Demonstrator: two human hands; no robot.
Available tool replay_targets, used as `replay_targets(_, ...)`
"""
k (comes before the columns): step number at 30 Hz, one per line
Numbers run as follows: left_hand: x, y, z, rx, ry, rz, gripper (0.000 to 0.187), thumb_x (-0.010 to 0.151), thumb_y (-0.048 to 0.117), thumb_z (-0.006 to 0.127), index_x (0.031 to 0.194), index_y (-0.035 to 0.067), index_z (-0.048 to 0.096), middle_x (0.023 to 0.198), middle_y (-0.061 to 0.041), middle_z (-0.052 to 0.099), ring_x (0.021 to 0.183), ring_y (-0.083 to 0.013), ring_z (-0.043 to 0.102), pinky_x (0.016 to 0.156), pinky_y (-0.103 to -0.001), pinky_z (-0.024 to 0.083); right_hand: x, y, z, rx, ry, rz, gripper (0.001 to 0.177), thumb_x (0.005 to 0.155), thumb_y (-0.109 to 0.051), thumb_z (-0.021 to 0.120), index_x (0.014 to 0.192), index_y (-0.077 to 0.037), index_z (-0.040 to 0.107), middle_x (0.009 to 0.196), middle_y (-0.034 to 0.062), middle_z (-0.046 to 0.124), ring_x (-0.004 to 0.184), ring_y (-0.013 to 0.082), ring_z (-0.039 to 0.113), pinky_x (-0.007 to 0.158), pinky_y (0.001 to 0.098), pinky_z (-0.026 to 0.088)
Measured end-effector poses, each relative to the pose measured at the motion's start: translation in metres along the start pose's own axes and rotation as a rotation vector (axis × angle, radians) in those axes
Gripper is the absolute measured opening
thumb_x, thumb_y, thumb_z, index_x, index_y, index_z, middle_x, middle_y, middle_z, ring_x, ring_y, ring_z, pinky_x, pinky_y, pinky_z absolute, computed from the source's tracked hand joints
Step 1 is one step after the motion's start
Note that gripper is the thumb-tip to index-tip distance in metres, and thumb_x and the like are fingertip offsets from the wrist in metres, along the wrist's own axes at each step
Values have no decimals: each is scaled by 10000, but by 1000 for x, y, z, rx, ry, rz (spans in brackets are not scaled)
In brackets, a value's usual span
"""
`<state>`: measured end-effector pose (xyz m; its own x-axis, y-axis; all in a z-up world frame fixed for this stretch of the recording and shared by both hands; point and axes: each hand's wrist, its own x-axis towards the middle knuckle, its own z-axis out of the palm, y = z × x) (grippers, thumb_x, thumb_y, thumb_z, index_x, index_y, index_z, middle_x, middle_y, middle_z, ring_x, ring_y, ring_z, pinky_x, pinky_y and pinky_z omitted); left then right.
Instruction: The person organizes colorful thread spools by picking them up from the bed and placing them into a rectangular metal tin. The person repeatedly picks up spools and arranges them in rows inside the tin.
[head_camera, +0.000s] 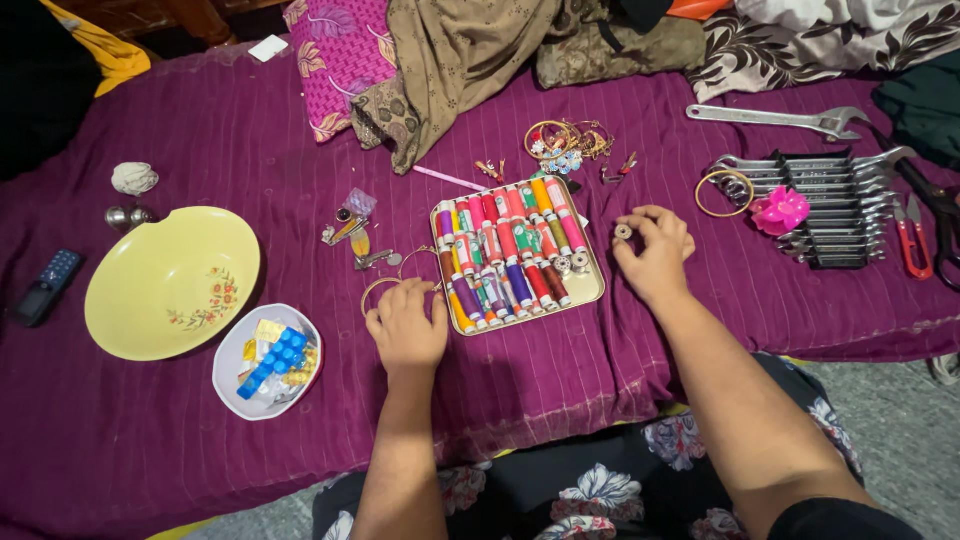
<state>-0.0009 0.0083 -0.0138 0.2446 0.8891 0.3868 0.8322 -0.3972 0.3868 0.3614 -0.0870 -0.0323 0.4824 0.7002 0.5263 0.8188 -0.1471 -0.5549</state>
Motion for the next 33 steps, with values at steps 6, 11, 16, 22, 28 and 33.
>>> replay_targets(6,1,0,0,7,-9,5,314,936,364,631,1178,178,704,1323,0,646,1312,-223,509,1082,-516,296,1,-16,-26,185,-141,-257,330,810,-241,764,1136,-190,768,1158,-5,662,1222,235,511,1097,456,271)
replay_targets(11,0,0,-1,-11,3,14,317,938,358,633,1186,172,702,1320,-2,647,1312,-225,509,1084,-515,300,2,-44,-42,207,-329,-428,374,751,-243,751,1121,-186,761,1115,-34,694,1202,205,513,1095,449,238)
replay_targets(16,0,0,0,1,8,11,316,937,364,635,1181,175,703,1315,-2,648,1305,-220,514,1084,-515,303,-4,-57,-44,207,-365,-459,374,791,-249,750,1152,-157,720,1181,-10,665,1225,221,494,1105,476,188)
replay_targets(22,-1,0,-1,-1,1,14,316,936,362,638,1182,175,706,1314,-1,649,1305,-225,511,1082,-521,298,-3,-38,-39,196,-297,-476,193,763,-225,730,952,-234,769,1201,-52,654,1221,218,490,1121,462,222)
replay_targets(28,-1,0,0,3,1,13,317,937,363,632,1187,181,703,1314,1,643,1313,-222,507,1086,-510,293,-4,-46,-41,224,-288,-590,107,689,-245,753,782,-281,793,1237,-36,660,1170,229,482,1084,481,227)
replay_targets(33,-1,-1,0,-4,4,20,317,937,360,633,1188,177,701,1317,-2,641,1312,-226,505,1084,-512,292,-3,-49,-38,213,-267,-612,125,701,-253,759,815,-287,800,1262,-5,649,1183,242,482,1080,489,230)
